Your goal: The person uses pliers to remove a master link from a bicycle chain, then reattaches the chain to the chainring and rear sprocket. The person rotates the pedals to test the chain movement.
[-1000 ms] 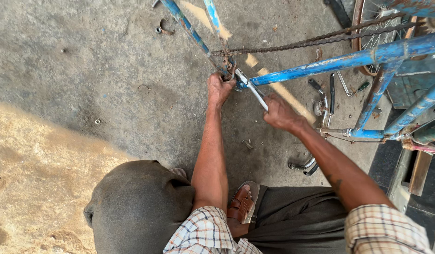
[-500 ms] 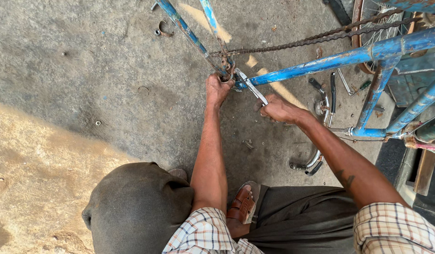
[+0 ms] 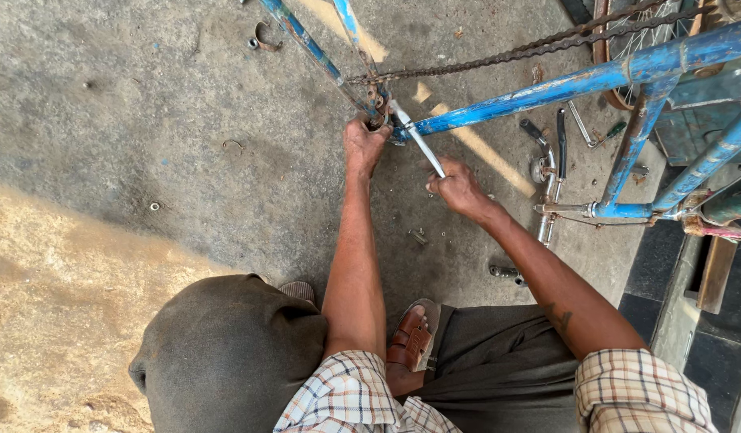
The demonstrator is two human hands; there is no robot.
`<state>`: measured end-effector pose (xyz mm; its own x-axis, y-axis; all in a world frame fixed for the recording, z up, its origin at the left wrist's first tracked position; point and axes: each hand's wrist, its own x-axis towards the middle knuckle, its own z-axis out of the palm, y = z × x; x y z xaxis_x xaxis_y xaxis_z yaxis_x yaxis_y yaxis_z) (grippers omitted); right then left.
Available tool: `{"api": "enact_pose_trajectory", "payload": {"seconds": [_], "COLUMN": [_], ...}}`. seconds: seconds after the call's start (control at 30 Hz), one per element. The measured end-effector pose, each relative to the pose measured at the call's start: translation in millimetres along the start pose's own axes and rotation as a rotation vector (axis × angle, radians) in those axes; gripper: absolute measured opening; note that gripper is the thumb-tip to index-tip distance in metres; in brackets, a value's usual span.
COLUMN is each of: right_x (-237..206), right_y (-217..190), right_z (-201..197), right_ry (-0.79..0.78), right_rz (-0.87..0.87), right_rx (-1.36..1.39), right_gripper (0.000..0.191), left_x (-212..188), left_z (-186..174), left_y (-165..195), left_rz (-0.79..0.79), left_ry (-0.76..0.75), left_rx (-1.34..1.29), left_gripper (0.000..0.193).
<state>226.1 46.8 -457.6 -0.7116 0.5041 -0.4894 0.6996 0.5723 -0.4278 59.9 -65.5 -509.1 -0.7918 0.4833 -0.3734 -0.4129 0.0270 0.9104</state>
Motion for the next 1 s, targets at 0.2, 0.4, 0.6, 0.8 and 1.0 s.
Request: {"api": "enact_pose_trajectory", "payload": {"seconds": [0.2,0.4,0.6,0.8,1.0], "right_x": [-14,-16,-16,-4,-25], "right_y": [14,-7,0,23,5], "right_z": [15,8,20,10,20], "right_ry": [0.037,0.058,0.277,0.159,0.451], "right_rz": [0.224,0.223,-0.170,-0.356,-0.396], "right_rx": [0.436,0.684,0.107,-0.507,-0.048], "right_gripper": [0.049,0.032,0.010,0.027,0.016], "left_x": [-3,-5,-7,-4,-3], "left_z": [2,2,-3,-7,-4], "left_y": [-5,-21,-29,-27,-24], "left_rz": [-0.039,-0.151,-0.246,-0.283,-0.267], "left_ry": [-0.014,-0.094,-0.061,-0.054,0.013], "left_rx": [-0.151,-0.475,-0.775,-0.808,-0.751], "left_gripper": [0.024,0.032,0.056,0.070,0.070]}}
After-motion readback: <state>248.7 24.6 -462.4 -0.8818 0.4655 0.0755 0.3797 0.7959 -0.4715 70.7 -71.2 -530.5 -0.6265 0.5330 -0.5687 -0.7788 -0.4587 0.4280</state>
